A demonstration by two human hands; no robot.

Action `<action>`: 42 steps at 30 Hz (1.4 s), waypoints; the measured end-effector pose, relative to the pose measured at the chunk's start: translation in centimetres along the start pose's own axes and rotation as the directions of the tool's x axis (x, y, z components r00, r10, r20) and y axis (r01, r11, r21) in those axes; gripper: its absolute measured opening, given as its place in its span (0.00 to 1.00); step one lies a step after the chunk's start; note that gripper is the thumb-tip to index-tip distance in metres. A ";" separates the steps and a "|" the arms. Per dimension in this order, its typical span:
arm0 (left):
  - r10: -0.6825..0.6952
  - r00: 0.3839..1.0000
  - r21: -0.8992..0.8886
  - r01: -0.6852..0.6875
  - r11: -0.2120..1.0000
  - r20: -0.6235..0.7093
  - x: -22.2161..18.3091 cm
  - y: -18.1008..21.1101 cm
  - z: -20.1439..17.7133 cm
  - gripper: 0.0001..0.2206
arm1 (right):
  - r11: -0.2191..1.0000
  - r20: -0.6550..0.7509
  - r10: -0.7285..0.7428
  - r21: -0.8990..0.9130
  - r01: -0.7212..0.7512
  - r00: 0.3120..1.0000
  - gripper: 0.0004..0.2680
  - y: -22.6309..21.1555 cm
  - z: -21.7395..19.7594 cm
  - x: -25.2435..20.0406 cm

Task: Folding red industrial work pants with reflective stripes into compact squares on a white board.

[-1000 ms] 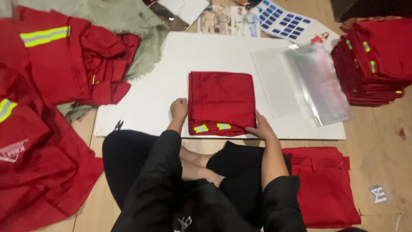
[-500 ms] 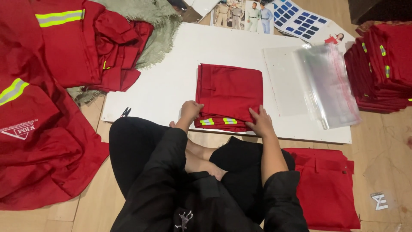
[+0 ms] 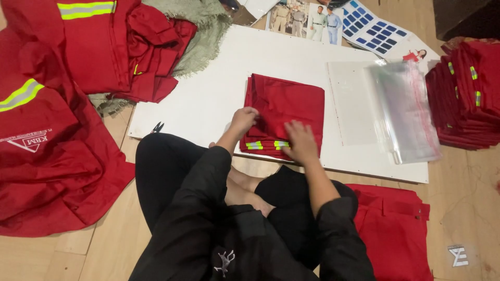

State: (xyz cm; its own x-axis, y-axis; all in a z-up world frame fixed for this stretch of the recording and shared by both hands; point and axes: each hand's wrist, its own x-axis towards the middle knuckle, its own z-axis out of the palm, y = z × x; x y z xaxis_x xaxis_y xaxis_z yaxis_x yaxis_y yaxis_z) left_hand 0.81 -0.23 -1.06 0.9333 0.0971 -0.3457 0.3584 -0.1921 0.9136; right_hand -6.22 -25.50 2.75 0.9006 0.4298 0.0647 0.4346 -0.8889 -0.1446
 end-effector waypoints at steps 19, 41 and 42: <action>-0.166 0.986 0.114 0.165 0.980 0.003 -1.9 -3.7 -0.6 0.15 | 0.996 0.213 -0.083 0.047 0.074 0.974 0.31 -3.7 2.2 2.5; -0.093 0.966 -0.012 0.093 0.996 -0.240 -4.1 -3.7 -1.4 0.20 | -0.435 0.472 0.596 0.870 -0.233 0.650 0.18 2.5 7.9 4.5; -0.025 0.965 0.097 0.052 0.994 -0.261 -3.9 -3.9 -1.4 0.22 | -0.410 0.432 0.621 0.890 -0.199 0.654 0.28 2.4 7.7 4.7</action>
State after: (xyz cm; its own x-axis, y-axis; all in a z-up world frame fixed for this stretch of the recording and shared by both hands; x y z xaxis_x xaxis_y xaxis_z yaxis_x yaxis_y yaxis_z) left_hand -4.24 1.53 -2.93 0.8857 0.3538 -0.3006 0.4071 -0.2806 0.8692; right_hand -0.98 -24.43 -4.90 0.8571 -0.2021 -0.4738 -0.3613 0.4198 -0.8326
